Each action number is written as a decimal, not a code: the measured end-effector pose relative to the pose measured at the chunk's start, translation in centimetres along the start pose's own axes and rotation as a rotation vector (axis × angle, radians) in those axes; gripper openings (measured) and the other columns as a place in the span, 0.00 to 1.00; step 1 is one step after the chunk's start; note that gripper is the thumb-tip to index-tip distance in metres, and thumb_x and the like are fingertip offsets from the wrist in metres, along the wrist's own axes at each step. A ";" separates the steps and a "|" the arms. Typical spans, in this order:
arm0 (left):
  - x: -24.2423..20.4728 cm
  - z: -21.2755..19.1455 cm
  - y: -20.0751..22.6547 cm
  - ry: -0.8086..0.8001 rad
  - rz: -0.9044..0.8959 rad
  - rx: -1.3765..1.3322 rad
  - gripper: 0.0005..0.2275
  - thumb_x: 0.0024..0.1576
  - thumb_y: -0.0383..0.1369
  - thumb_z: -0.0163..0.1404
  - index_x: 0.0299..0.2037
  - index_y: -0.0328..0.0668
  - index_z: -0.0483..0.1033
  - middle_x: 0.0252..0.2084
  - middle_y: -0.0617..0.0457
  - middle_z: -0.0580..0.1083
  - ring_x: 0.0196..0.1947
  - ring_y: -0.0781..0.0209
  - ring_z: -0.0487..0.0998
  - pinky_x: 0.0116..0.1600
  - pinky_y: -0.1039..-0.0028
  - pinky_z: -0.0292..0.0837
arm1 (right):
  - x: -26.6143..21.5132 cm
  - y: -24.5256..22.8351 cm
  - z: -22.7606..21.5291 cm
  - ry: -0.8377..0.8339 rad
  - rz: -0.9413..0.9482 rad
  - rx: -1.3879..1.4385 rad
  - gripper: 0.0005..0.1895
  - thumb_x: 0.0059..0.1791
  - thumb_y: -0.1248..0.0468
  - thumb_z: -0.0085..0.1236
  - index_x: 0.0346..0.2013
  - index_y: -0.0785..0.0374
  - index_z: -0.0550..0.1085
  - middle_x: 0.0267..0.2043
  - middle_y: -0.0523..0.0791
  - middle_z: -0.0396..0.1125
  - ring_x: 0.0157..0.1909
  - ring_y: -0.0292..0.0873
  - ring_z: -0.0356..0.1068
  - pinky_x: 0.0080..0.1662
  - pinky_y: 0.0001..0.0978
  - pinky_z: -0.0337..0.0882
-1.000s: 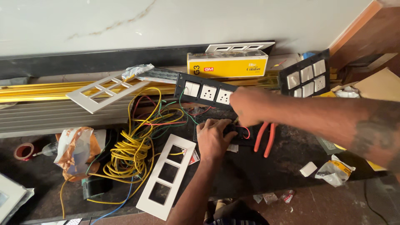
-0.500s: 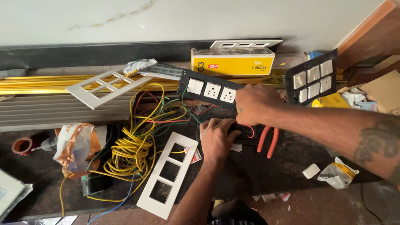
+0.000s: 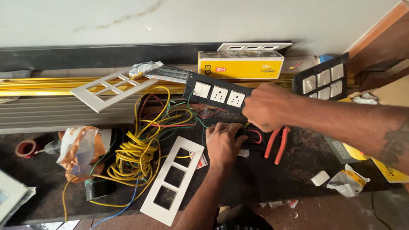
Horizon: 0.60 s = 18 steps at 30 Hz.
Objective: The person strips the ends of electrical wires with pliers and uses a screwdriver to secure the wires into the terminals of several switchboard panels.
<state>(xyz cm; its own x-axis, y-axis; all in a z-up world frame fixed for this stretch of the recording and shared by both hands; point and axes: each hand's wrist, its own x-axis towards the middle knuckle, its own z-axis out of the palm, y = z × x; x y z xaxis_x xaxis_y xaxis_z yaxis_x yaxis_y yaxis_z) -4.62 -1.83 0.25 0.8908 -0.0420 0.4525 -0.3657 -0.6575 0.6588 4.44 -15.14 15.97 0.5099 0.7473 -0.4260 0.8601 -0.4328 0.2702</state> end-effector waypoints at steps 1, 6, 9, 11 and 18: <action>0.1 0.0 0.0 -0.012 -0.008 0.010 0.17 0.45 0.39 0.64 0.44 0.47 0.82 0.43 0.59 0.81 0.46 0.57 0.77 0.55 0.59 0.64 | 0.2 -0.1 0.0 0.039 0.035 0.042 0.09 0.40 0.60 0.60 0.17 0.60 0.78 0.21 0.51 0.72 0.26 0.57 0.75 0.30 0.50 0.73; 0.0 -0.2 0.1 0.012 0.007 0.008 0.17 0.45 0.38 0.64 0.45 0.47 0.82 0.43 0.59 0.81 0.47 0.57 0.77 0.55 0.60 0.65 | 0.7 -1.0 0.4 0.102 0.209 0.126 0.06 0.34 0.61 0.63 0.18 0.60 0.79 0.23 0.52 0.71 0.28 0.58 0.75 0.31 0.50 0.74; 0.0 -0.2 0.2 0.014 -0.005 0.001 0.17 0.44 0.38 0.65 0.44 0.47 0.82 0.42 0.58 0.81 0.46 0.57 0.78 0.56 0.60 0.65 | 0.8 -1.0 0.4 0.125 0.201 0.164 0.06 0.33 0.62 0.64 0.17 0.61 0.79 0.23 0.52 0.71 0.28 0.59 0.75 0.32 0.52 0.73; 0.0 -0.2 0.2 0.011 -0.020 -0.003 0.17 0.44 0.38 0.65 0.44 0.47 0.82 0.42 0.58 0.81 0.46 0.57 0.78 0.56 0.60 0.65 | 0.5 -0.3 0.0 0.130 0.126 0.161 0.09 0.35 0.60 0.66 0.17 0.62 0.79 0.22 0.53 0.71 0.28 0.60 0.75 0.31 0.52 0.73; -0.1 0.0 0.3 0.028 -0.033 -0.004 0.17 0.43 0.38 0.66 0.43 0.47 0.83 0.40 0.58 0.81 0.45 0.57 0.78 0.55 0.60 0.65 | 0.5 -2.0 -1.1 0.072 0.102 0.006 0.06 0.30 0.63 0.65 0.18 0.61 0.79 0.22 0.52 0.72 0.29 0.56 0.75 0.31 0.49 0.73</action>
<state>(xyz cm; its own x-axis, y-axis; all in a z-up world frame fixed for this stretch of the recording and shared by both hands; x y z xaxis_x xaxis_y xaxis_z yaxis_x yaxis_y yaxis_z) -4.80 -2.00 0.45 0.8943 0.0008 0.4475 -0.3378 -0.6548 0.6761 2.90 -13.35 16.19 0.5922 0.7337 -0.3331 0.8040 -0.5110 0.3039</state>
